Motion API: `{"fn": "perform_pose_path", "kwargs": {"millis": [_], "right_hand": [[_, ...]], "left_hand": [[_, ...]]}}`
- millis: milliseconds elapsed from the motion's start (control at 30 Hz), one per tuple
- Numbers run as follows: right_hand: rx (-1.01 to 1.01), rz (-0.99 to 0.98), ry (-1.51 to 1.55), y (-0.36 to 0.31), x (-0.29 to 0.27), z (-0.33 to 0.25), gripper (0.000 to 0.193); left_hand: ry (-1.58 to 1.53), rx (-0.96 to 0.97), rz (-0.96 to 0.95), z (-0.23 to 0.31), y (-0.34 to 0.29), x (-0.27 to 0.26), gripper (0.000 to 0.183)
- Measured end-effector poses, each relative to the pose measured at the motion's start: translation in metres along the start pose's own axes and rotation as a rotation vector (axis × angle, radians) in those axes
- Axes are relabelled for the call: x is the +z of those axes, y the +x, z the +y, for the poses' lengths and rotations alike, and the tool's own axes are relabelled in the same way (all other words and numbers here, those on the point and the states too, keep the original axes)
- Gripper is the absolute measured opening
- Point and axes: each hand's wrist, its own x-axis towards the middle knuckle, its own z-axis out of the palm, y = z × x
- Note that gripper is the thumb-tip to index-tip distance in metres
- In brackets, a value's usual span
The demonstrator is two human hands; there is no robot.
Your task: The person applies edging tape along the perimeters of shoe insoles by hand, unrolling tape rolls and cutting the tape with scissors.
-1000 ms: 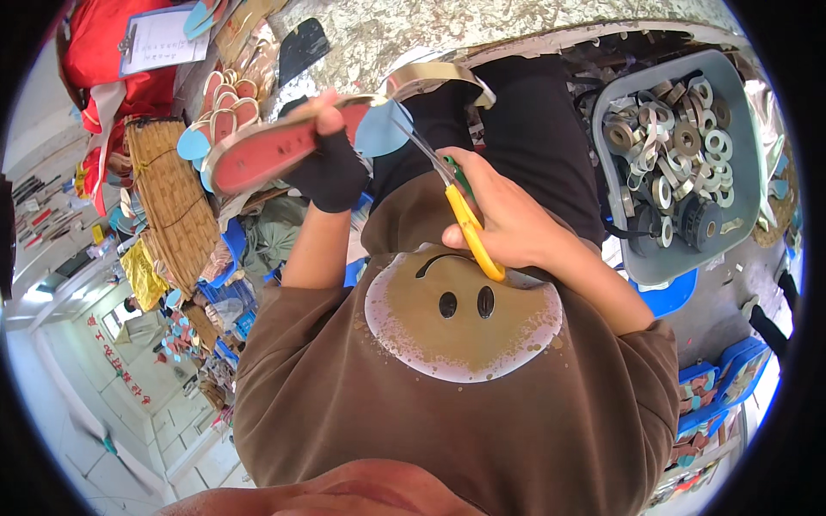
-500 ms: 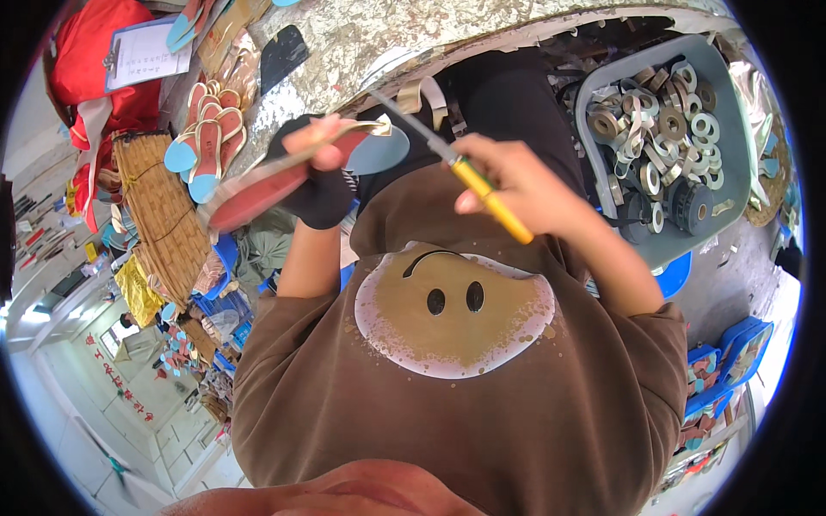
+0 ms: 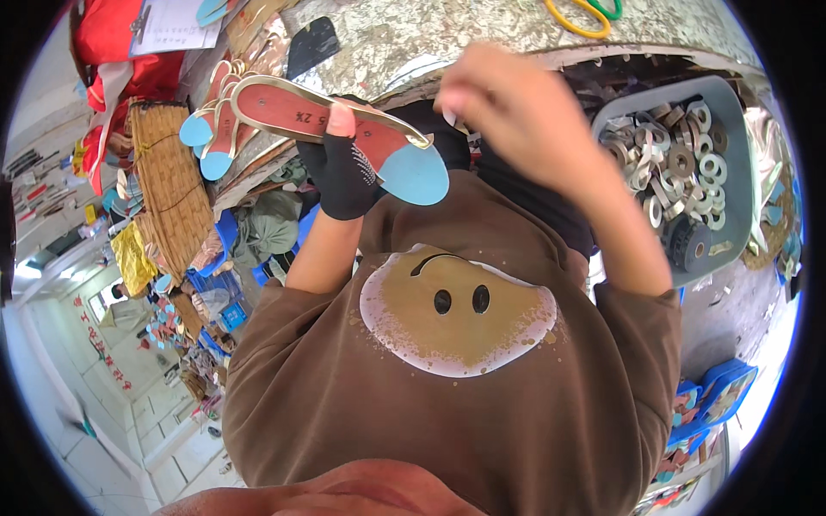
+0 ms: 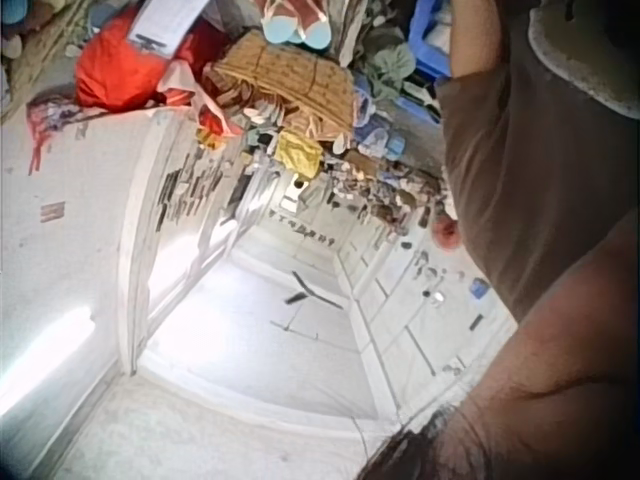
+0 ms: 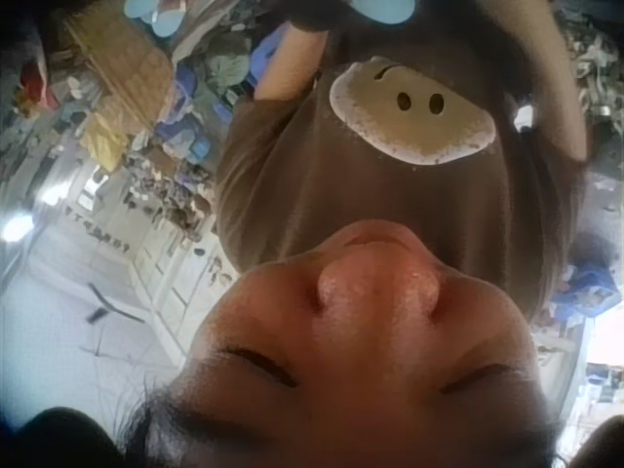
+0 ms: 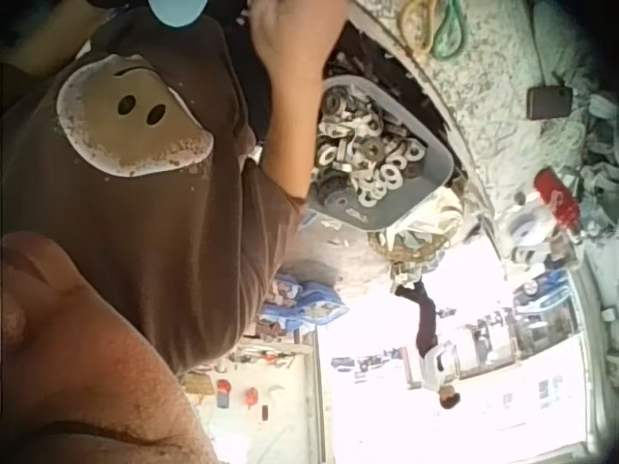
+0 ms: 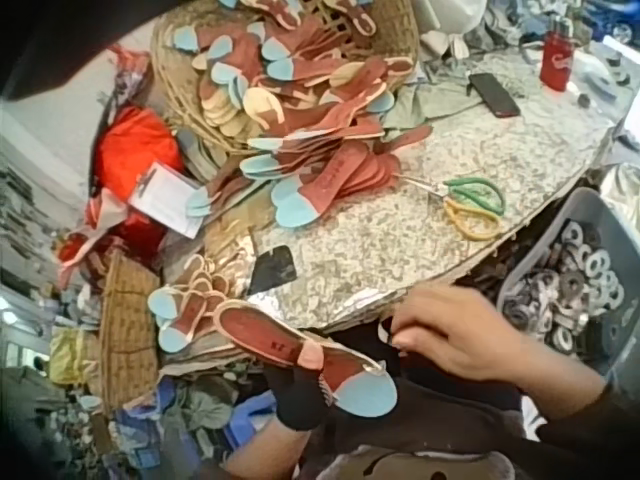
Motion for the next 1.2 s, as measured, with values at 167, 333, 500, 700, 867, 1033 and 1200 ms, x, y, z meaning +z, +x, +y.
{"fn": "perform_pose_path", "kwargs": {"millis": [167,333,500,700,867,1033,1200], "right_hand": [[0.131,-0.047,-0.084,-0.033,0.053,-0.010,0.026],[0.242,-0.311,0.374,-0.035,0.053,0.006,0.030],[0.311,-0.246,0.315,-0.045,0.085,0.005,0.030],[0.183,-0.317,0.124,-0.043,0.111,0.000,0.020],[0.334,-0.175,0.111,-0.042,0.079,0.015,0.018],[0.271,-0.075,0.017,-0.055,0.052,0.040,0.020],[0.391,0.040,-0.162,-0.078,-0.002,0.048,0.020]], "left_hand": [[0.130,0.142,0.035,-0.005,-0.005,0.007,0.023],[0.311,0.007,-0.178,-0.023,-0.016,-0.013,0.035],[-0.654,-0.323,-0.100,0.006,0.000,-0.016,0.085],[0.276,0.083,-0.026,-0.001,0.001,-0.074,0.047],[1.632,1.001,0.306,0.011,0.083,-0.211,0.047],[1.705,1.004,0.469,-0.016,0.108,-0.275,0.092],[1.973,1.007,0.567,-0.010,0.121,-0.265,0.081]]}}
